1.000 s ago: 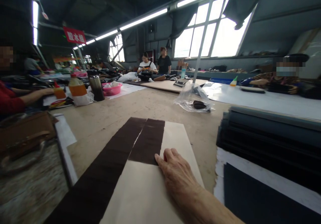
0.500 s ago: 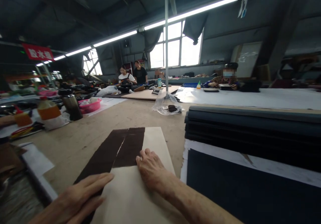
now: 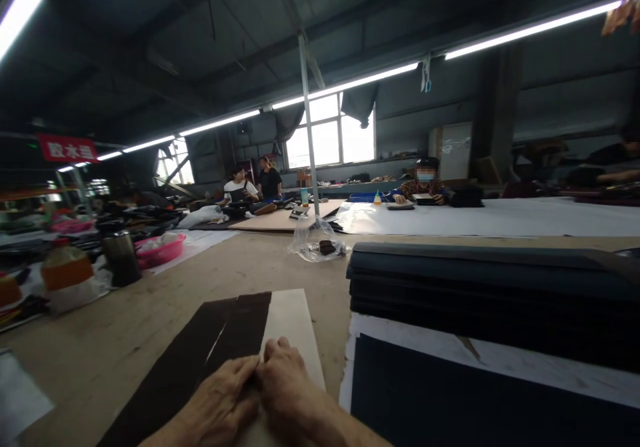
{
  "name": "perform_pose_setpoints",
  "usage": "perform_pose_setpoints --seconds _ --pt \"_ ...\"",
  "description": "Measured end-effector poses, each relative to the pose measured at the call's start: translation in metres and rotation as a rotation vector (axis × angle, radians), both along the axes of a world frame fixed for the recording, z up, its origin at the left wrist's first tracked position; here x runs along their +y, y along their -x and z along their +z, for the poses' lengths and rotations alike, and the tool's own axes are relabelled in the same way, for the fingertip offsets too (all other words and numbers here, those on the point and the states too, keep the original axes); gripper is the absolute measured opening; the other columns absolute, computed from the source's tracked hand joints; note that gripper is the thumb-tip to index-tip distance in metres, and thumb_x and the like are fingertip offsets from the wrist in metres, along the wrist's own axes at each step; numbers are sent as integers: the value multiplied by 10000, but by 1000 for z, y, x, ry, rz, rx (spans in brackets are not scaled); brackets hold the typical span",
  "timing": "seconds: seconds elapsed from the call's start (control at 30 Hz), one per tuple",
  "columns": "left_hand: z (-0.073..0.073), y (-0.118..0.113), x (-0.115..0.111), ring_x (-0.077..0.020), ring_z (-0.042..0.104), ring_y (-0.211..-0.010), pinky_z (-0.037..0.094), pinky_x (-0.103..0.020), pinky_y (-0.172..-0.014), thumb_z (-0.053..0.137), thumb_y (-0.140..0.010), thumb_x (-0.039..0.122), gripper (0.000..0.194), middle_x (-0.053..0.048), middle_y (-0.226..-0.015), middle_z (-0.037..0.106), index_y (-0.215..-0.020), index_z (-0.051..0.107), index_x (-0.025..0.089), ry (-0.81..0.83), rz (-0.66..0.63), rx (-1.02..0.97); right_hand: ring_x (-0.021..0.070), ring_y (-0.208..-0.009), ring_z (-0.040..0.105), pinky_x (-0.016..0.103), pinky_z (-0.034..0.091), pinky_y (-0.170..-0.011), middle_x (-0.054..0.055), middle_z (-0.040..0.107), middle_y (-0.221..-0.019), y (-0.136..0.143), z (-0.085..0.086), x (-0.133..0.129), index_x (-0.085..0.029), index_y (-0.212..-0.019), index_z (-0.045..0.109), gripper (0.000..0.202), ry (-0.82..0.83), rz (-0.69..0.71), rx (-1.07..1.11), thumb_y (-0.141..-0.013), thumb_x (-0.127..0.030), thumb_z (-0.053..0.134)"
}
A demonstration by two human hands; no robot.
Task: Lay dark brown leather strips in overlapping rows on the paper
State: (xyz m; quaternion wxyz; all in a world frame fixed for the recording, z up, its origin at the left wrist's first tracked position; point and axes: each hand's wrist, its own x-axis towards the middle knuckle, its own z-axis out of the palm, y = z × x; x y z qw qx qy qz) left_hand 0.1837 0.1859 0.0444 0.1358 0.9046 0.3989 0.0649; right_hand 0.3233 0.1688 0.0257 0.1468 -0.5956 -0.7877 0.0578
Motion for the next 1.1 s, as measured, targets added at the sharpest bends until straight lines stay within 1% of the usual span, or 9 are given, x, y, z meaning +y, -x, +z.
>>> perform_pose_setpoints --seconds 0.17,0.27,0.37,0.43,0.53,0.7,0.87,1.0,1.1 --pt "6 -7 -6 -252 372 -1189 207 -367 -1024 421 -680 239 587 -145 -1290 432 -1232 412 38 17 36 77 115 -733 584 293 491 -667 15 611 -854 -18 9 -5 -129 -878 583 143 -22 -61 189 -852 -227 482" --pt "8 -7 -14 -279 319 -1220 225 -389 -1016 425 -705 261 593 -137 -1325 382 -1256 382 46 34 84 119 107 -733 598 279 493 -681 14 638 -840 -30 17 -22 -131 -872 610 151 -85 -125 262 -849 -128 461" --pt "2 -6 -20 -284 232 -1258 190 -418 -1029 433 -759 269 584 -154 -1368 301 -1281 324 32 38 124 134 112 -757 605 235 482 -695 29 655 -837 -51 24 -39 -144 -865 649 293 -138 -166 271 -801 -25 389" --pt "-3 -5 -21 -265 206 -1269 149 -454 -1032 440 -801 287 543 -139 -1383 278 -1288 314 83 16 114 117 137 -763 605 244 477 -710 51 653 -836 -73 25 -47 -152 -840 665 335 -172 -188 239 -786 -54 349" --pt "-5 -3 -17 -257 260 -1244 146 -504 -1011 449 -828 331 455 -108 -1357 326 -1241 374 155 -26 64 85 194 -808 588 314 461 -758 87 637 -847 -112 17 -57 -153 -841 663 326 -235 -225 149 -772 -110 348" --pt "6 -1 -10 -214 498 -1020 314 -476 -921 473 -826 317 260 -70 -1080 560 -1011 543 148 -66 -8 77 251 -777 575 409 464 -742 139 614 -809 -164 -10 -72 -112 -855 653 304 -308 -278 26 -739 -165 377" --pt "10 -2 -6 -234 466 -1072 291 -503 -936 476 -826 319 305 -83 -1156 518 -1077 509 149 -58 13 56 208 -757 540 371 449 -746 104 584 -794 -173 -26 -74 -135 -898 627 280 -365 -216 -55 -787 -150 371" --pt "5 -4 -4 -246 432 -1116 224 -524 -969 485 -818 331 370 -85 -1166 517 -1143 464 155 -19 48 -1 161 -751 517 336 441 -712 52 550 -789 -166 -25 -76 -130 -896 585 212 -370 -241 -140 -808 -77 400" --pt "1 -6 -1 -243 465 -1077 224 -530 -966 495 -813 324 399 -83 -1138 532 -1172 434 158 9 90 -71 136 -763 517 322 440 -707 10 537 -809 -160 -23 -81 -139 -878 559 109 -358 -290 -203 -828 -128 463"
